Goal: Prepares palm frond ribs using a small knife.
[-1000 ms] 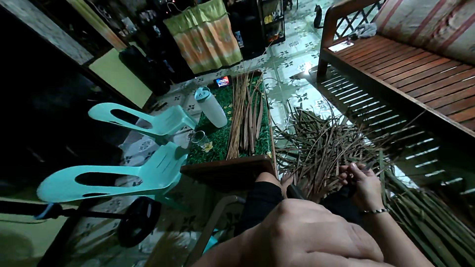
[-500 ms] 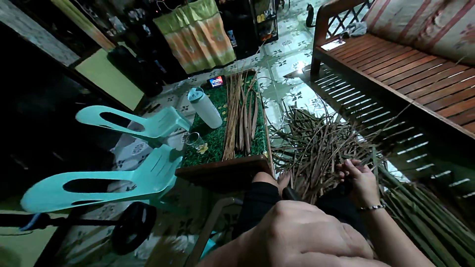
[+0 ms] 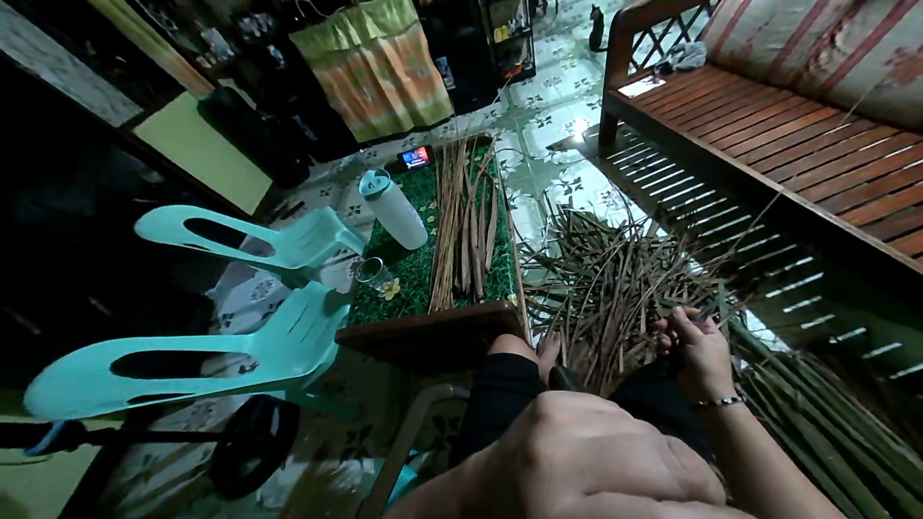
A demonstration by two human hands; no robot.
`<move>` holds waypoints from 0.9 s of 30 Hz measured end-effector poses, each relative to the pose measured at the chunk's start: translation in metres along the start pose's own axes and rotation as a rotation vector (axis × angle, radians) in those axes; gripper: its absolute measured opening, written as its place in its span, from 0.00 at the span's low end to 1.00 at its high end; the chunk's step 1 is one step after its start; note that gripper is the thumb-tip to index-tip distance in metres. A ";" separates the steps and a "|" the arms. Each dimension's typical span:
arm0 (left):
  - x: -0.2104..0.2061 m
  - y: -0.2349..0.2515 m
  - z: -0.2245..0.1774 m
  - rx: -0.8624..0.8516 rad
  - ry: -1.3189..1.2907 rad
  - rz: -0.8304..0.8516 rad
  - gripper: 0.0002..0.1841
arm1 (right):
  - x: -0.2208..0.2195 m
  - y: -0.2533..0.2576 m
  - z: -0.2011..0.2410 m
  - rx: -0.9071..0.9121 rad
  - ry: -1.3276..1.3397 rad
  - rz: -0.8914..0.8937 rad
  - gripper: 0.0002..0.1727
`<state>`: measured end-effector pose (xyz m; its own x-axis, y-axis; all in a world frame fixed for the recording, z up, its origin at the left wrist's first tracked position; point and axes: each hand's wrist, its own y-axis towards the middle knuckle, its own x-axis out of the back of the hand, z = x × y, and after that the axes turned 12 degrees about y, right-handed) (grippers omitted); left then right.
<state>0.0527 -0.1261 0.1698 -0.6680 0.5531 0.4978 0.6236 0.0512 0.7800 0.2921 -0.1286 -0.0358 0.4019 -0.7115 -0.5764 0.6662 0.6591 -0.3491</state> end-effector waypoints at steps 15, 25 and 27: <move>0.005 0.000 0.002 0.012 -0.026 -0.001 0.09 | 0.000 0.001 -0.003 0.006 -0.020 -0.004 0.07; 0.005 0.000 0.003 0.010 -0.003 0.007 0.09 | -0.001 0.000 -0.002 0.009 0.007 -0.006 0.06; 0.003 0.000 0.003 0.018 -0.007 0.009 0.09 | 0.001 0.000 -0.001 0.029 0.010 0.020 0.05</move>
<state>0.0514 -0.1220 0.1702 -0.6596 0.5596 0.5018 0.6366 0.0610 0.7688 0.2918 -0.1295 -0.0376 0.4092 -0.6960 -0.5900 0.6762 0.6655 -0.3162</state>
